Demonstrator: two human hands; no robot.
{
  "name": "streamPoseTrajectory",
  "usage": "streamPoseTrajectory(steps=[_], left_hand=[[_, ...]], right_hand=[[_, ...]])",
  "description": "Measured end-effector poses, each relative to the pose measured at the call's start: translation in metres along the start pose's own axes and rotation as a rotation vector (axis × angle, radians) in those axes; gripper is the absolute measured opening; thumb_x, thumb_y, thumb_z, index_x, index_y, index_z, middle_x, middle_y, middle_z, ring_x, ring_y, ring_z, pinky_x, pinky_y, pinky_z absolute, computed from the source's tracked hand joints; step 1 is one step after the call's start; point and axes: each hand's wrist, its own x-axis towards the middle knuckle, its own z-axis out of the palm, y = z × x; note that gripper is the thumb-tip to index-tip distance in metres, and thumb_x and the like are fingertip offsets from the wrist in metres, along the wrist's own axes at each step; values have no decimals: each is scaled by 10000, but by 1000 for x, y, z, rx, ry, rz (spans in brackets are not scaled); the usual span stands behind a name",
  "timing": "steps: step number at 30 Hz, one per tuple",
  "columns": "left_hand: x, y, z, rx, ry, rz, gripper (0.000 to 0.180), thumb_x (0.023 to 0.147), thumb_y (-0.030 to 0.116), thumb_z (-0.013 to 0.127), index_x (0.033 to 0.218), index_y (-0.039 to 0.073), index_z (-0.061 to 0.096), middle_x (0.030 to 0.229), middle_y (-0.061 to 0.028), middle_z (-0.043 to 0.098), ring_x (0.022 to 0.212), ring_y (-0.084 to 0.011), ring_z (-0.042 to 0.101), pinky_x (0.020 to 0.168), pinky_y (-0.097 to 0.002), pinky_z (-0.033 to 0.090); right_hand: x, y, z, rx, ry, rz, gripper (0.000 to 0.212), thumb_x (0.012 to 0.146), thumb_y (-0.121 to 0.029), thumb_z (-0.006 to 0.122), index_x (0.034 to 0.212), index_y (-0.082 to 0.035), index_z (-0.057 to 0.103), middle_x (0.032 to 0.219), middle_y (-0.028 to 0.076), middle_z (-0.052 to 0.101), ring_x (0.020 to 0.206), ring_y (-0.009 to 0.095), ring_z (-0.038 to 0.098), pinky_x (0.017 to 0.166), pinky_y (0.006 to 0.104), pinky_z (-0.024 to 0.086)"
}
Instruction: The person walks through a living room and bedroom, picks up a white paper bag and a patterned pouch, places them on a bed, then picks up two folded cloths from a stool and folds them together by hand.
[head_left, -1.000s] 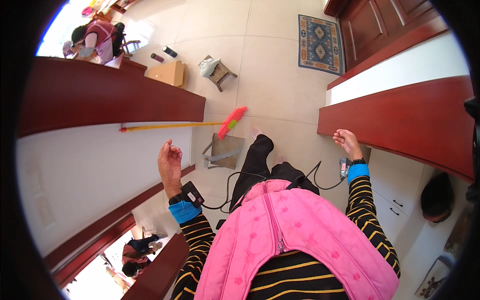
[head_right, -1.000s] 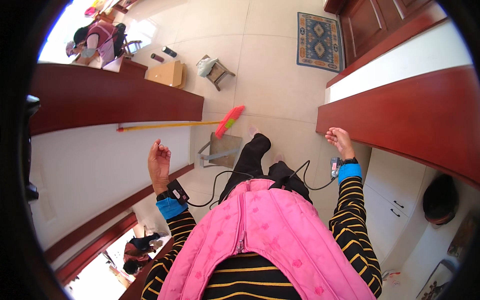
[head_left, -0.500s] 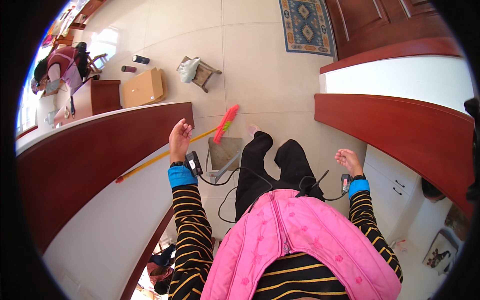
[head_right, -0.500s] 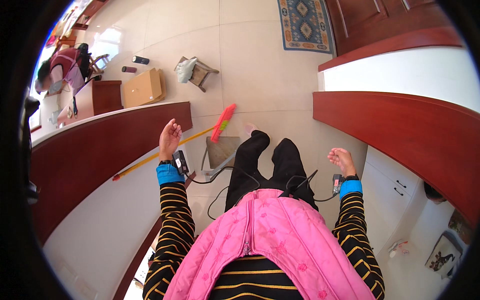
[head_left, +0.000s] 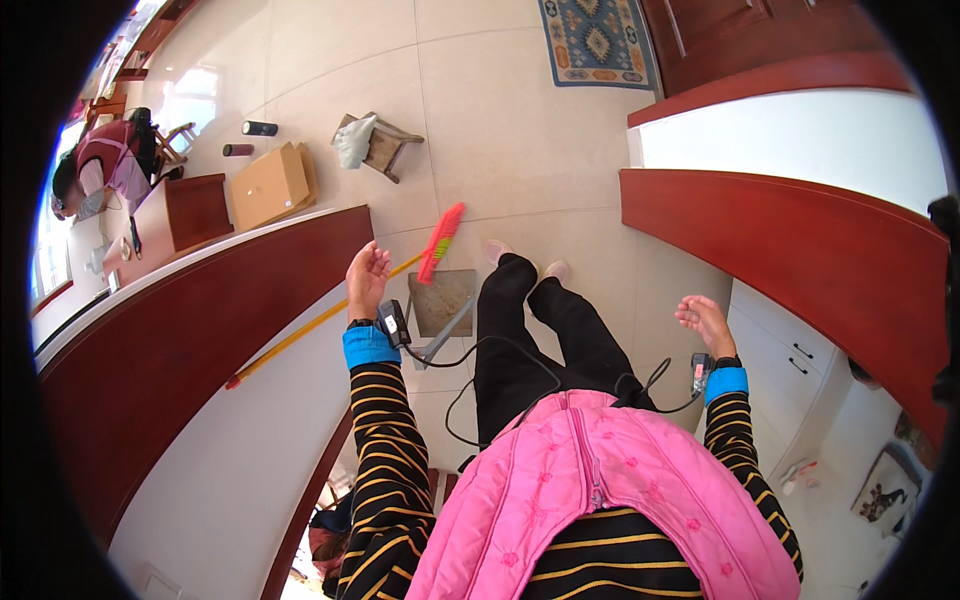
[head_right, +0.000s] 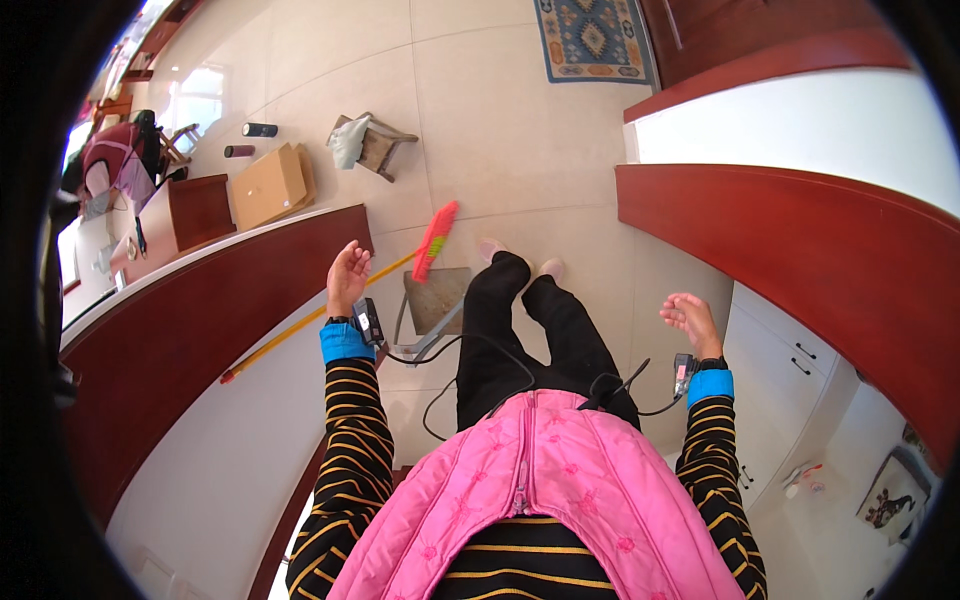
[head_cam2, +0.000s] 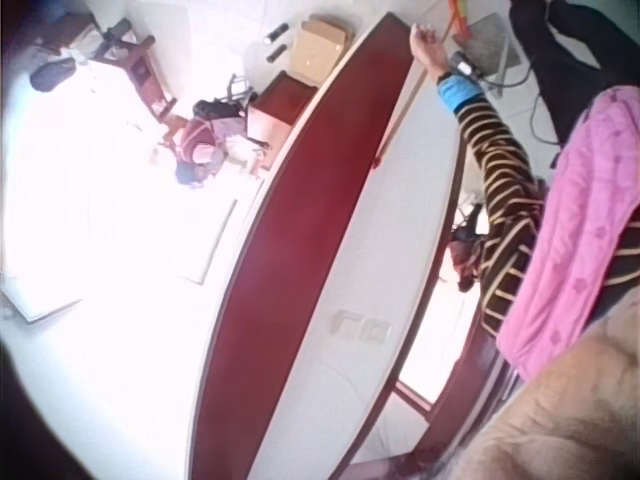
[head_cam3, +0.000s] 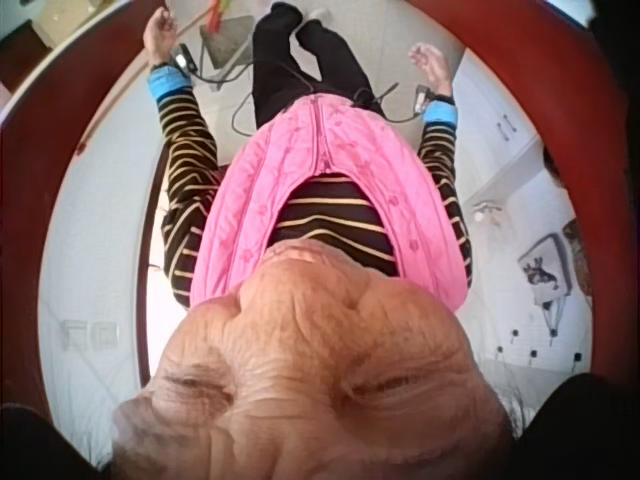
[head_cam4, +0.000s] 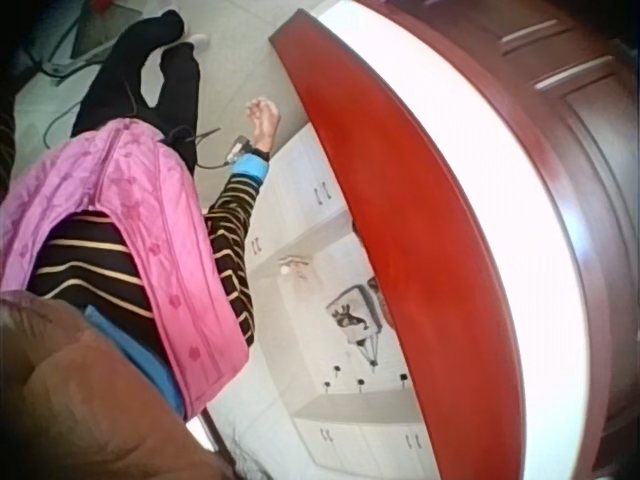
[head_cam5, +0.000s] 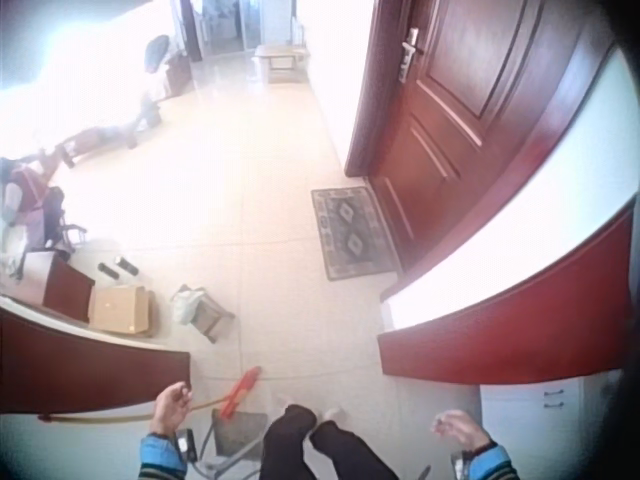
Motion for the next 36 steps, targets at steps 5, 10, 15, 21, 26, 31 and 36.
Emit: streamPoseTrajectory(steps=[5,10,15,21,26,31,36], left_hand=[[2,-12,-4,-8,12,0,240,911,174,580,1105,35,597,868,-33,626,830,-185,630,750,-301,507],[28,-2,-9,15,19,-32,237,908,166,576,1102,32,595,860,-45,625,823,-197,631,744,-307,509],[72,19,2,239,91,16,183,904,127,559,1046,37,631,841,-56,632,766,-199,653,668,-298,524],[125,57,-4,541,136,75,174,905,126,561,1021,38,657,826,-60,657,715,-173,671,631,-250,531],[181,62,-12,635,152,50,228,915,174,555,1084,44,635,866,-50,646,774,-171,667,682,-258,525],[267,41,-27,807,191,142,213,899,125,548,1062,23,639,843,-62,653,708,-142,659,592,-231,482],[365,30,-59,869,296,251,357,880,116,563,1227,35,545,920,-67,624,773,-135,612,614,-250,483]], right_hand=[[-16,28,-35,-8,65,92,212,911,-194,522,1031,-28,576,959,89,620,867,214,649,756,318,523],[-34,38,-47,55,125,150,192,911,-171,533,1035,-30,573,953,92,632,865,223,654,752,329,533],[-39,39,-18,97,219,275,194,893,-151,544,1037,-25,573,947,102,639,844,240,664,736,342,542],[-35,50,39,154,139,336,201,894,-148,558,1043,-14,574,952,118,635,855,268,666,740,358,545],[-28,37,54,142,205,410,196,901,-144,554,1036,-3,577,979,132,628,859,287,665,750,371,547],[-2,25,48,101,334,405,168,892,-117,538,1014,-10,579,953,124,631,848,289,666,746,367,549],[24,27,44,78,449,483,147,883,-89,517,995,-23,586,915,101,634,808,260,665,708,339,544]])
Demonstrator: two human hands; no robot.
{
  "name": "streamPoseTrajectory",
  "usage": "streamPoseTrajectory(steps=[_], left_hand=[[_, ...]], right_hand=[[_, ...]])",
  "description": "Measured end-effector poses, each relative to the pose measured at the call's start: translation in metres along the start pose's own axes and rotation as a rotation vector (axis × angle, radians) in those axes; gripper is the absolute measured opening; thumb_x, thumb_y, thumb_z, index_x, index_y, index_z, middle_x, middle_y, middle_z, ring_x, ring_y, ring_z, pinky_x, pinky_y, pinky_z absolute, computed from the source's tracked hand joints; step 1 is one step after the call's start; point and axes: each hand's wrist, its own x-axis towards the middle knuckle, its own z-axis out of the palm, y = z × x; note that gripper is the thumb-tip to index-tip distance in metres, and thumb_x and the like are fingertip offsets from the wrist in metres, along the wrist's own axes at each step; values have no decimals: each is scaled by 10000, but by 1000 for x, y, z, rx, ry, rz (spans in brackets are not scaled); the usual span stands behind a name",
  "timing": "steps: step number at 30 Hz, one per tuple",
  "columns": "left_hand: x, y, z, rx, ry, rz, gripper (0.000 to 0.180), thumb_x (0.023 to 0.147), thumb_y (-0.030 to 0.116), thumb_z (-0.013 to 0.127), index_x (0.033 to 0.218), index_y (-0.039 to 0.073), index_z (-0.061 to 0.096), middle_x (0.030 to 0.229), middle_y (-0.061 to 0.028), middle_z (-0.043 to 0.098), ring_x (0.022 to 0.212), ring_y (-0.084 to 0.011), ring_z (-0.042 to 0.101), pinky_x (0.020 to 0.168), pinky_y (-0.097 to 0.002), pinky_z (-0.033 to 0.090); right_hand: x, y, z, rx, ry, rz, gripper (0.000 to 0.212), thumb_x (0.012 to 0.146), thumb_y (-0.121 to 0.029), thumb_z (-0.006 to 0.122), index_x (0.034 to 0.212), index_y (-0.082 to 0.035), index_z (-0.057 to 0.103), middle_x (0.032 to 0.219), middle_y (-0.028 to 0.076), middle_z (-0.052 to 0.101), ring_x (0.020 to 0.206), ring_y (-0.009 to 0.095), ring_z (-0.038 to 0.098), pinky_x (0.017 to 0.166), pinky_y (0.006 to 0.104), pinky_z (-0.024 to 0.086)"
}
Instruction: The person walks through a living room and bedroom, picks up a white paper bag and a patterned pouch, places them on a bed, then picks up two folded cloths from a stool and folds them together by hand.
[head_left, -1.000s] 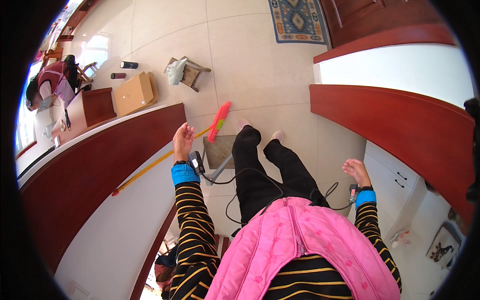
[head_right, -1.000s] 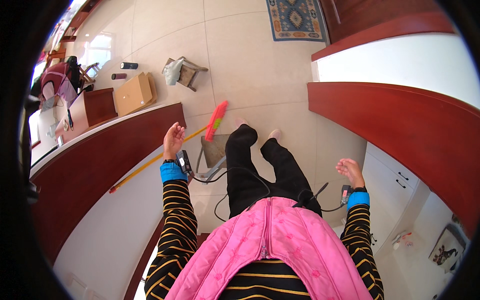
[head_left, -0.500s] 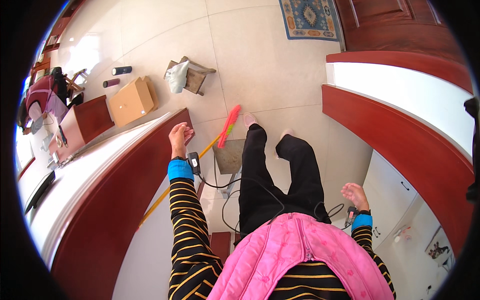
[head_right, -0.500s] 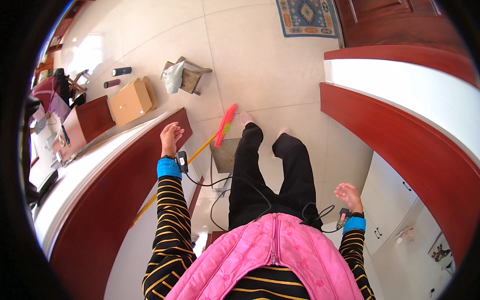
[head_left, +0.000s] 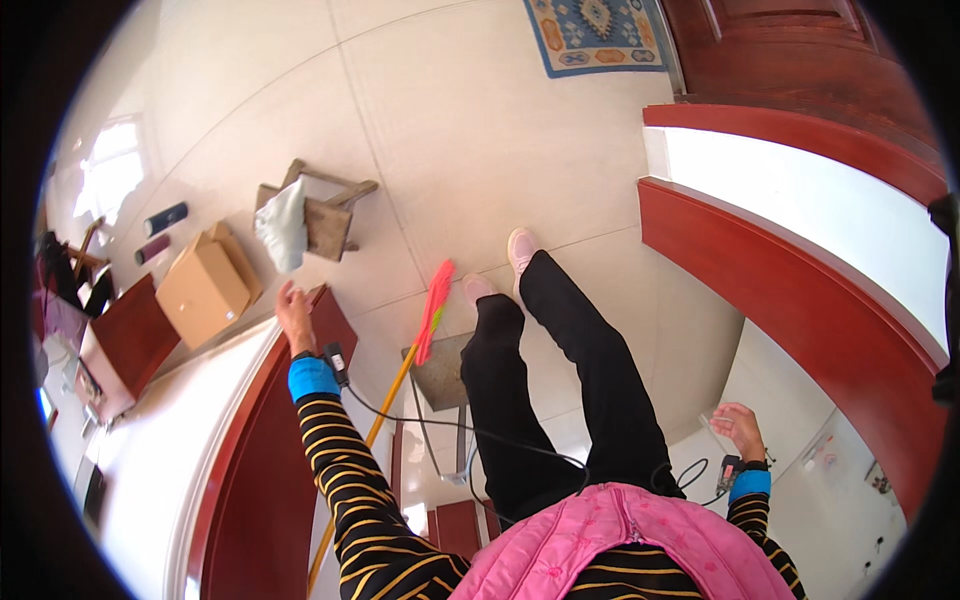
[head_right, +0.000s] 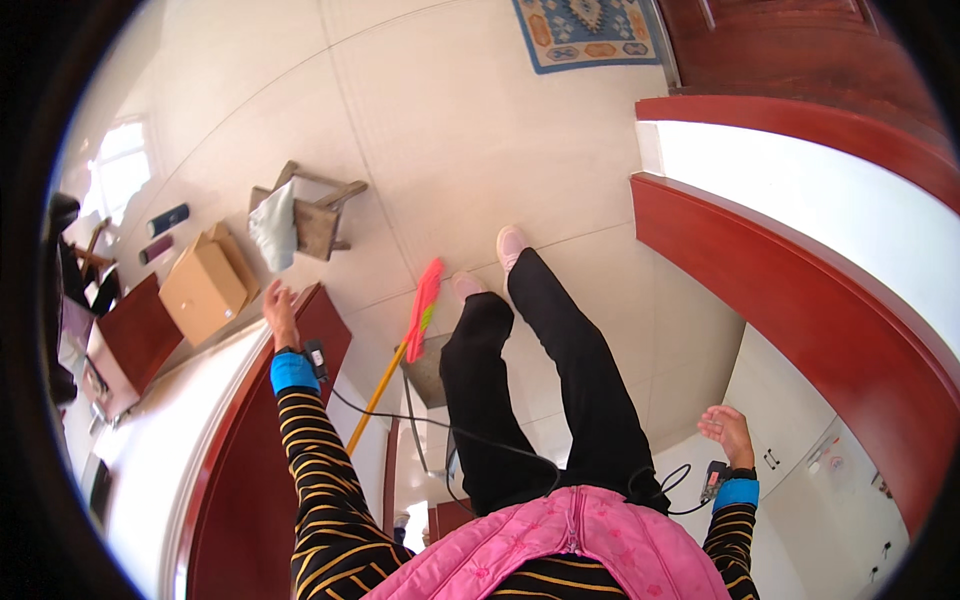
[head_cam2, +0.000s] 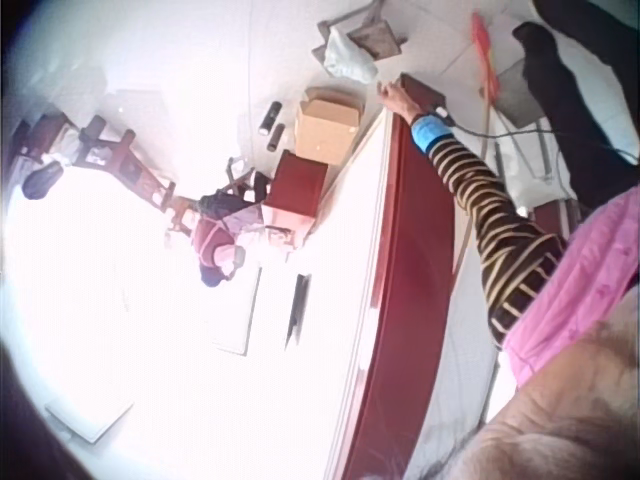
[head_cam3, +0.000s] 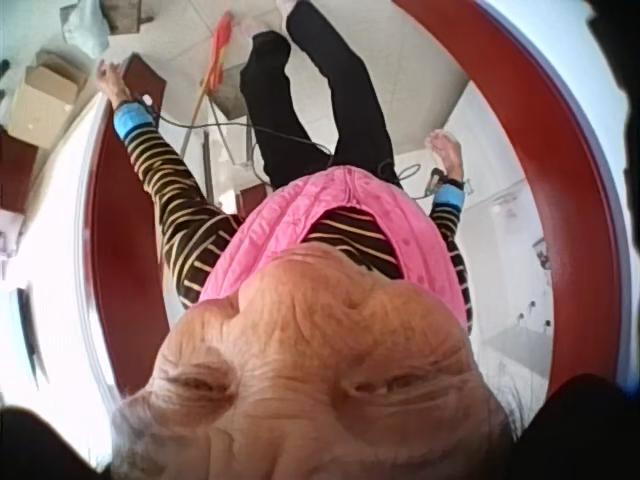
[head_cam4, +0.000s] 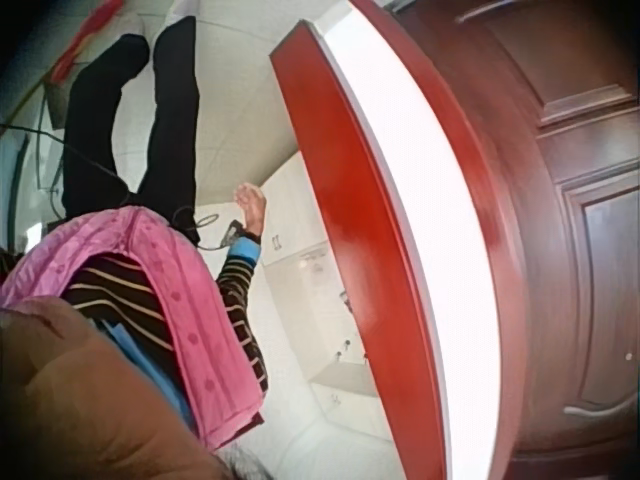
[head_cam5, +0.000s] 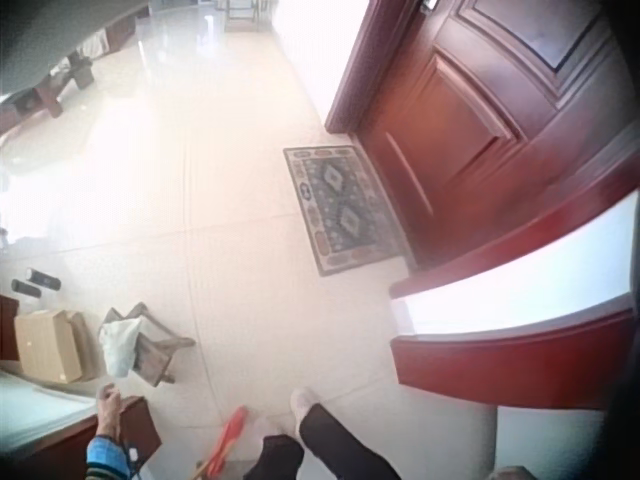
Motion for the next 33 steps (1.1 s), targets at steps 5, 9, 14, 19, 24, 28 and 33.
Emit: streamPoseTrajectory(steps=[5,9,14,19,24,28,33], left_hand=[[85,-28,16,158,95,92,494,865,159,618,1339,108,487,1091,-114,599,899,-183,603,730,-299,497],[134,-16,35,402,91,271,657,819,242,673,1405,129,399,1313,-223,467,1161,-325,500,973,-385,412],[126,3,71,1002,261,249,913,688,365,763,1455,217,292,1297,-302,415,1193,-471,423,997,-515,371],[127,14,82,1077,376,248,672,719,238,704,1335,167,444,1156,-239,507,1021,-414,563,828,-492,479],[118,3,76,765,23,416,483,742,201,632,1143,-60,571,1004,-281,644,933,-412,625,811,-461,481],[41,-1,121,390,-534,208,440,745,112,623,1158,-31,574,821,-61,618,682,-116,540,567,-289,457],[-119,77,172,155,-861,-65,392,770,134,639,1152,53,604,952,-24,635,815,-132,579,713,-288,474]], right_hand=[[33,1,14,34,64,51,171,881,-86,510,1016,-18,590,910,94,632,806,262,666,705,346,547],[64,4,32,75,73,27,183,889,-109,517,1030,-17,591,910,98,637,818,266,671,718,347,547],[94,-7,53,58,-8,-13,181,907,-144,528,1023,-20,592,932,113,653,834,256,674,731,347,547],[105,-13,58,9,-8,-52,185,920,-164,528,1008,-15,596,934,109,659,833,239,669,764,342,542],[93,-13,53,31,-31,-84,206,931,-191,528,1013,-18,602,938,100,662,834,218,668,762,334,537],[76,-16,45,11,-120,-102,230,943,-224,532,1030,-24,603,932,83,656,839,195,660,759,303,529],[32,-24,17,78,-146,-238,246,952,-236,521,1034,-19,603,936,78,648,857,190,657,760,303,529]])
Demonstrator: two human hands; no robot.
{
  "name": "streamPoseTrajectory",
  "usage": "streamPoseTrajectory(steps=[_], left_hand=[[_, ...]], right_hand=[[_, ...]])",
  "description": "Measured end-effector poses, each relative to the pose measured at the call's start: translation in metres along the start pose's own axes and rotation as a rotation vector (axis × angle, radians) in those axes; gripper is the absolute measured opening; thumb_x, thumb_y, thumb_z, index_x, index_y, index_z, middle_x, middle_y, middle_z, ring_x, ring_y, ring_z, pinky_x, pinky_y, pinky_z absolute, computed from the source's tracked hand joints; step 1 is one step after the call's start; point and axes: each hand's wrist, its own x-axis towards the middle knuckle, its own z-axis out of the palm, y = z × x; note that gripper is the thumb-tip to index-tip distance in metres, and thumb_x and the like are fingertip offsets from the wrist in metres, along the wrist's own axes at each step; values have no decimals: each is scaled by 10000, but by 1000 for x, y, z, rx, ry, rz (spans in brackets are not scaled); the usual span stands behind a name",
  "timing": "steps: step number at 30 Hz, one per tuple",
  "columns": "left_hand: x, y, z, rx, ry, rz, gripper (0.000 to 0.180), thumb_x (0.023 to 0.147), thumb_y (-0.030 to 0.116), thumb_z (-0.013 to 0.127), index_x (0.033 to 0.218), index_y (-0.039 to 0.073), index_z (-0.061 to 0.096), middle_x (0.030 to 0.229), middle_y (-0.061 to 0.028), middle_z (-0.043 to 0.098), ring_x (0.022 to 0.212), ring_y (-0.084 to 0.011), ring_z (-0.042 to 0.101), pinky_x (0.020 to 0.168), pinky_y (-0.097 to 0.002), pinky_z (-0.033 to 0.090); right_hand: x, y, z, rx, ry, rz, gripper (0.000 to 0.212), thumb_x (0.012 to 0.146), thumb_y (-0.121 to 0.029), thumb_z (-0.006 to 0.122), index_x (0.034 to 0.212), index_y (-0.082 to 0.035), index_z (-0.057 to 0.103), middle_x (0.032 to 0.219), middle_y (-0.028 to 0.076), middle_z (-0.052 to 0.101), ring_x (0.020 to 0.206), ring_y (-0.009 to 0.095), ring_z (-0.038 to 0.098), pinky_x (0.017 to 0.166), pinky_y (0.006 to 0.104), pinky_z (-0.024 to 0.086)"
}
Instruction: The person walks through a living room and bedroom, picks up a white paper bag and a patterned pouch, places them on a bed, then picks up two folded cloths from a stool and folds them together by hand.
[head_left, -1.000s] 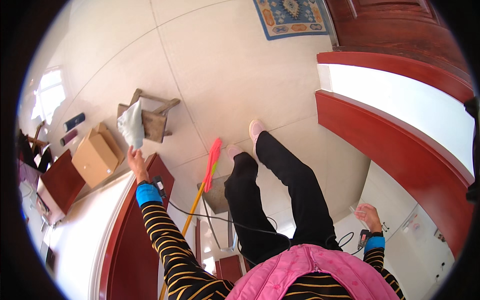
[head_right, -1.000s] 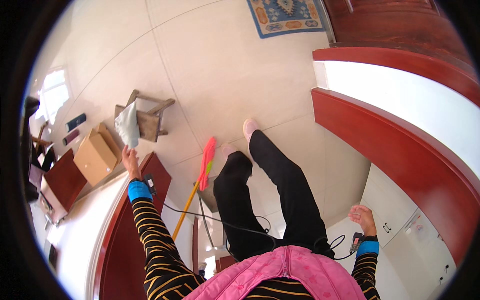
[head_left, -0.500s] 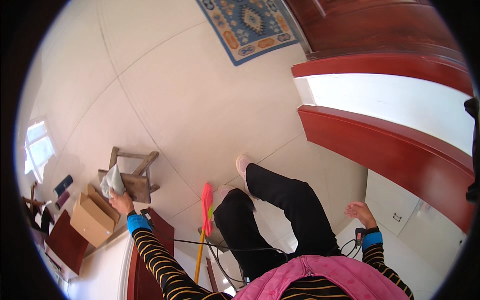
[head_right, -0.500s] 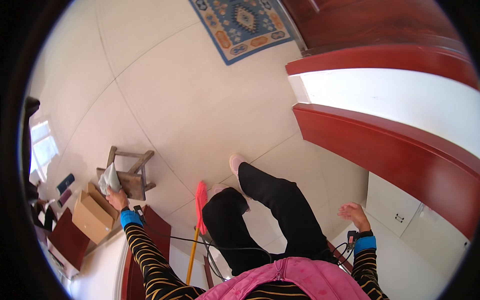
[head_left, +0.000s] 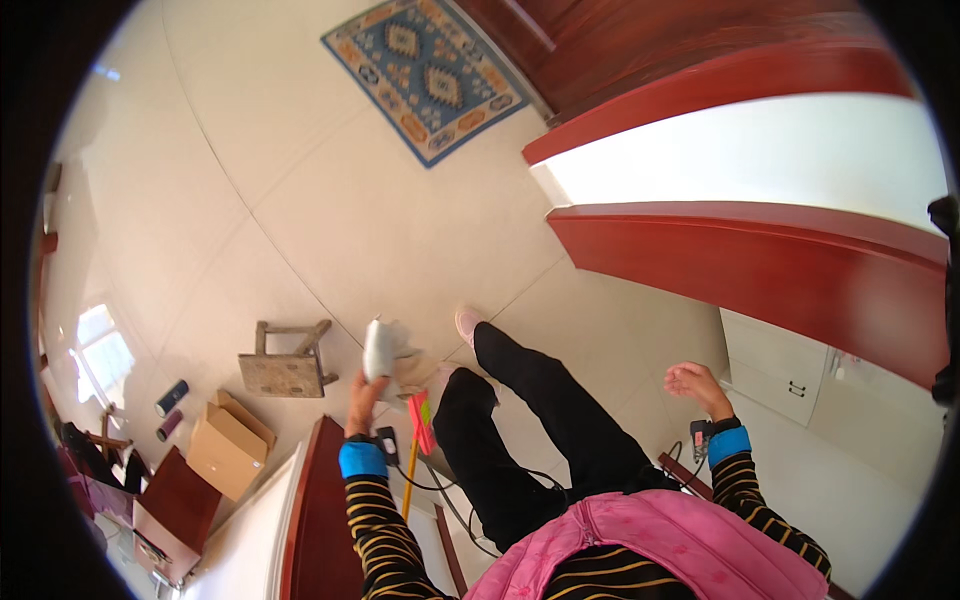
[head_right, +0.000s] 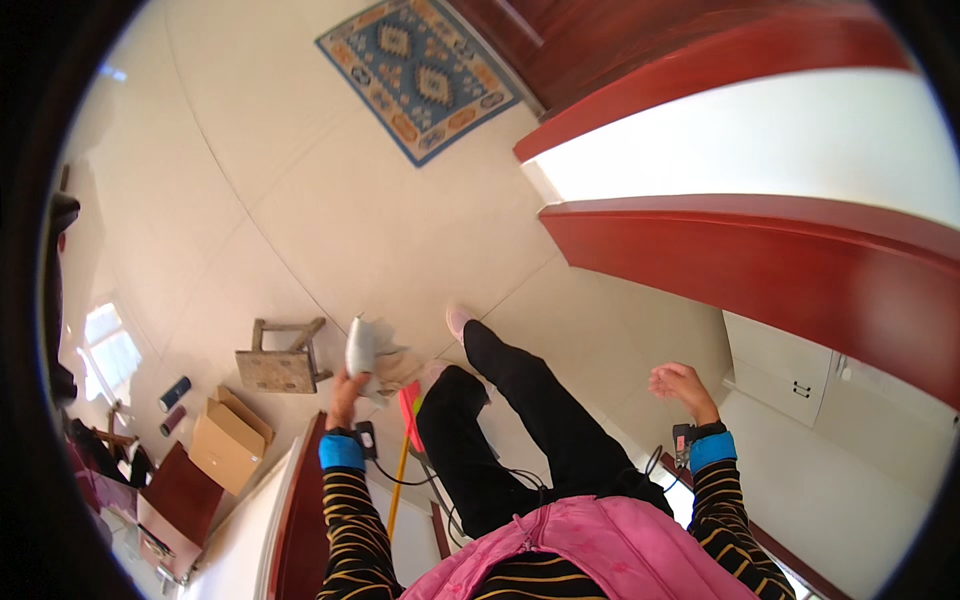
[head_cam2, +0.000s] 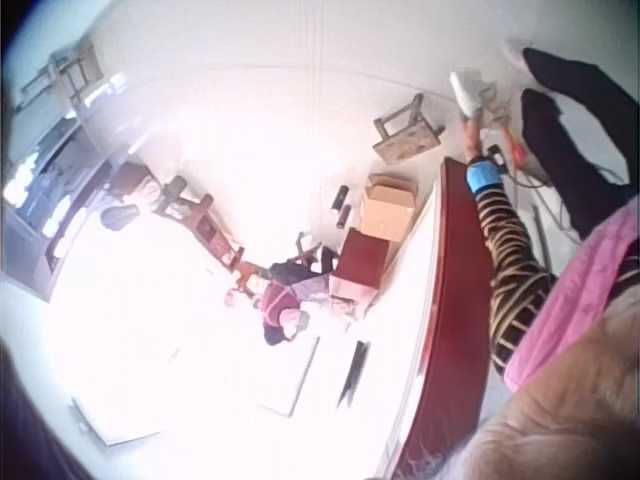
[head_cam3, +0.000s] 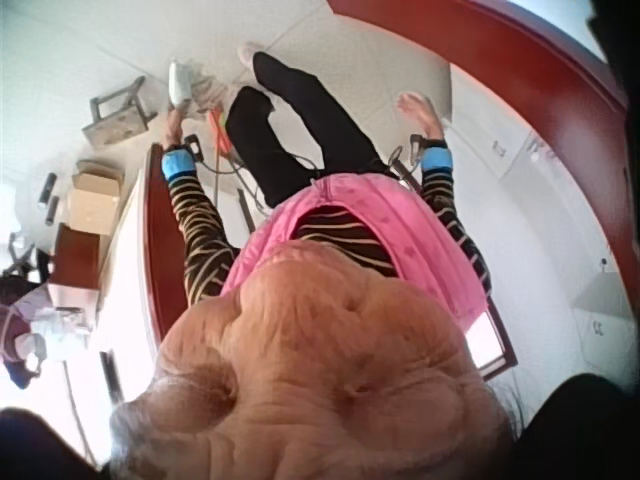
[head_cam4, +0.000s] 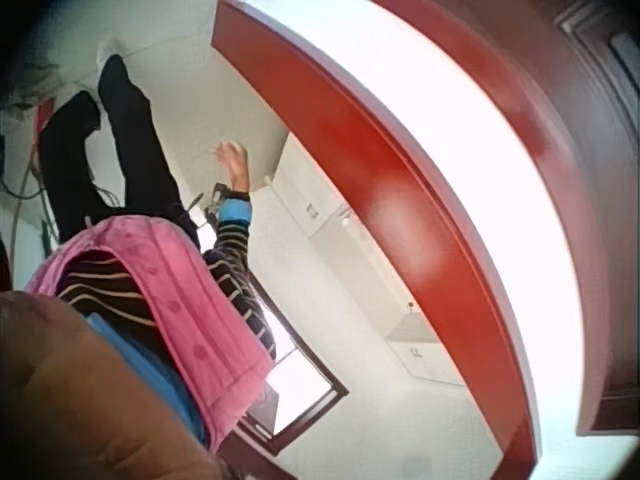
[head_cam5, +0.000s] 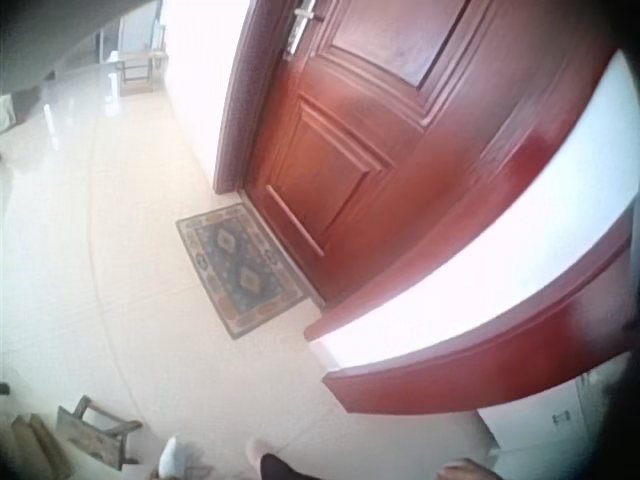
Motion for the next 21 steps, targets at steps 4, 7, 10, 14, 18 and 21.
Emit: streamPoseTrajectory(steps=[4,7,10,14,18,21], left_hand=[[-86,97,96,-132,-291,9,454,765,135,636,1199,22,568,1034,-14,617,935,-140,563,840,-292,443],[-151,153,143,-116,-461,118,398,762,129,621,1142,23,569,1007,-19,599,930,-141,552,841,-293,435],[-199,182,176,-172,-608,203,324,764,132,619,1066,26,569,940,-21,590,890,-134,549,795,-292,436],[-237,198,217,-269,-718,189,485,746,106,622,1208,31,496,1092,-63,586,1023,-212,554,916,-361,427],[-276,202,257,-314,-934,216,645,739,79,619,1346,32,403,1280,-98,530,1195,-279,494,1040,-420,359],[-290,212,271,-186,-1033,164,735,742,103,632,1409,34,330,1392,-127,438,1310,-300,386,1087,-460,306]], right_hand=[[-32,3,-16,137,-2,-110,260,955,-241,514,1019,-7,606,927,76,645,845,185,658,754,302,533],[-48,20,-27,243,-44,-195,254,954,-243,519,1037,-18,603,938,74,647,861,183,655,771,304,527],[-61,41,-37,365,-81,-269,248,951,-249,528,1045,-33,603,942,67,651,865,177,653,779,304,524],[-95,81,-36,515,-30,-387,243,937,-270,548,1011,-50,619,928,60,651,846,180,652,784,310,526],[-137,113,-45,647,-14,-370,262,926,-282,563,1011,-40,615,935,75,654,868,196,655,789,318,528],[-155,117,-46,726,47,-425,273,926,-282,559,1022,-31,611,922,80,653,872,200,656,789,327,533]])
